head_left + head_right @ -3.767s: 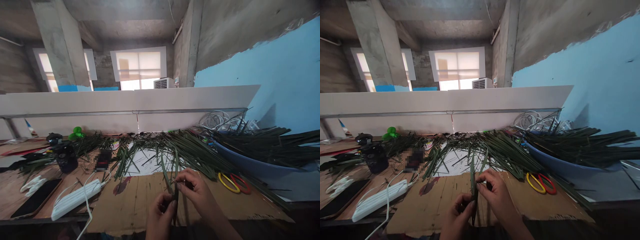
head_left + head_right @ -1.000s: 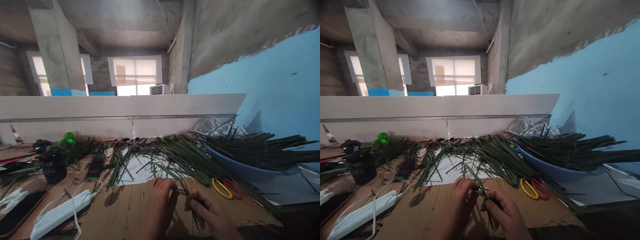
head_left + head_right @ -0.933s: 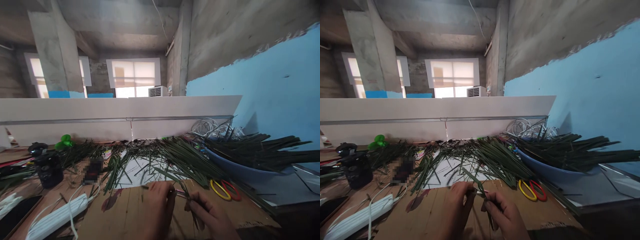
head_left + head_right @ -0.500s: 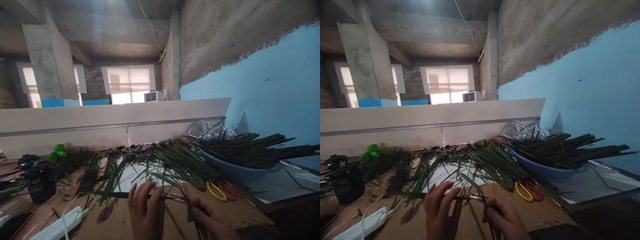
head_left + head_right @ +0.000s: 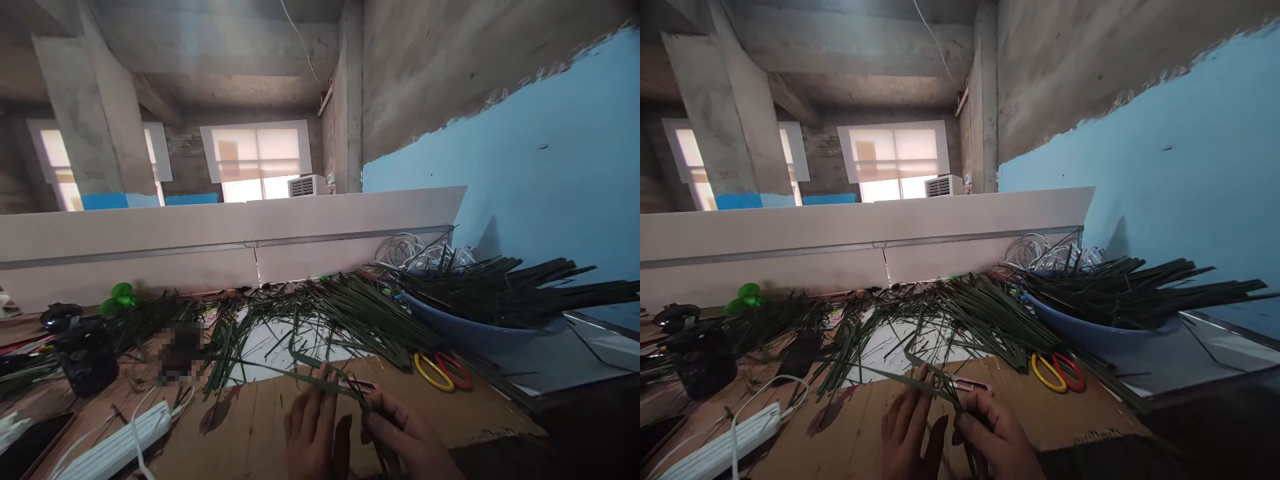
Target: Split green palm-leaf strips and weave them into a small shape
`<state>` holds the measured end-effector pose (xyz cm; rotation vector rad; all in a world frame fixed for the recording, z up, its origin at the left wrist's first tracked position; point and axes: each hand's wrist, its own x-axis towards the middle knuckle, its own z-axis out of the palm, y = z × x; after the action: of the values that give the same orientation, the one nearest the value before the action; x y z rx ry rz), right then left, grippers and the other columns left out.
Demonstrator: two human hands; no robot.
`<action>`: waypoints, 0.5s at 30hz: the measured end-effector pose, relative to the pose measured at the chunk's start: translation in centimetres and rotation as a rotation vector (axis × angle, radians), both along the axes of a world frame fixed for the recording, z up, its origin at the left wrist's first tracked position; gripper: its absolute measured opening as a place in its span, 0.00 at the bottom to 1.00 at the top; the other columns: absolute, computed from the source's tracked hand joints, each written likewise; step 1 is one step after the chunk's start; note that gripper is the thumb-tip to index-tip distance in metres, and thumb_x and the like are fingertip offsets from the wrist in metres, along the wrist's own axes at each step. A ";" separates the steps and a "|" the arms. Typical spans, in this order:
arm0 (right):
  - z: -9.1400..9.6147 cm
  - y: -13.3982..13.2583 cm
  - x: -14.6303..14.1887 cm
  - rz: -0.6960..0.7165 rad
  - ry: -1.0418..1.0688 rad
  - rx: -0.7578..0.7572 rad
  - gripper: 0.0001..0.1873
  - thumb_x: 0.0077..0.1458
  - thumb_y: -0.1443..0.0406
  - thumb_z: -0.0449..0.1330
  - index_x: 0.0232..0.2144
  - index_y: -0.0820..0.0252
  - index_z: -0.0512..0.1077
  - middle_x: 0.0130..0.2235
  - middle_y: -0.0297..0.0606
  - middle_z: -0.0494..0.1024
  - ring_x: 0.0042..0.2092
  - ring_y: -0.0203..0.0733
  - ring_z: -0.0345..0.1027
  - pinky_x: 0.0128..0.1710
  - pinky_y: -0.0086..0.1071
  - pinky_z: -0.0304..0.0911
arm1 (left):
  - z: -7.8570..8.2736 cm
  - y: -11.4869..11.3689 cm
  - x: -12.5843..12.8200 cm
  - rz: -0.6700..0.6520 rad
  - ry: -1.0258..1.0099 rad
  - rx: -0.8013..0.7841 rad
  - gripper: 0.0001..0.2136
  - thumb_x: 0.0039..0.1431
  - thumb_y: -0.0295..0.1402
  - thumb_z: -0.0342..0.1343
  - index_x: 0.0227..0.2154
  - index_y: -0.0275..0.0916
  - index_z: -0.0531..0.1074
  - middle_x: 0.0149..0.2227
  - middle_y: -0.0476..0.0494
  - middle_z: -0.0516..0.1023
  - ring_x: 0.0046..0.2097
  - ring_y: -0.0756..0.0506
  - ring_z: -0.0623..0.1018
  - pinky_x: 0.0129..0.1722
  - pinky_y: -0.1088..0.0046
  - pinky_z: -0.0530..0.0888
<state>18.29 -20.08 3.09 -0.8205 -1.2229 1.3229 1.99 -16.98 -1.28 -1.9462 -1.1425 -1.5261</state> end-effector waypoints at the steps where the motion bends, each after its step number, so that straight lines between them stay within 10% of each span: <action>1: 0.0 0.0 -0.2 0.006 0.000 0.001 0.20 0.51 0.48 0.67 0.29 0.60 0.76 0.29 0.34 0.73 0.31 0.37 0.63 0.33 0.29 0.60 | 0.1 0.2 -0.1 -0.010 0.012 -0.002 0.23 0.64 0.26 0.52 0.60 0.46 0.66 0.56 0.39 0.78 0.56 0.38 0.76 0.53 0.60 0.69; 10: 0.0 -0.5 -2.1 0.164 0.190 -0.083 0.19 0.46 0.51 0.71 0.25 0.60 0.74 0.26 0.33 0.71 0.29 0.37 0.63 0.33 0.30 0.59 | 2.1 1.3 -0.8 -0.288 0.128 -0.048 0.20 0.63 0.24 0.52 0.55 0.49 0.71 0.49 0.46 0.83 0.56 0.42 0.77 0.60 0.58 0.64; 15: 0.9 -1.0 -1.8 0.109 0.215 -0.052 0.17 0.47 0.51 0.70 0.25 0.58 0.75 0.27 0.33 0.71 0.31 0.39 0.64 0.35 0.31 0.62 | 4.7 -0.1 -0.7 -0.499 0.094 -0.346 0.16 0.64 0.26 0.53 0.49 0.52 0.76 0.41 0.47 0.85 0.47 0.42 0.80 0.56 0.61 0.69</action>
<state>16.52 -21.03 3.95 -0.6365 -1.0789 1.4961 1.29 -17.03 3.43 -2.6631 -0.9763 -1.5155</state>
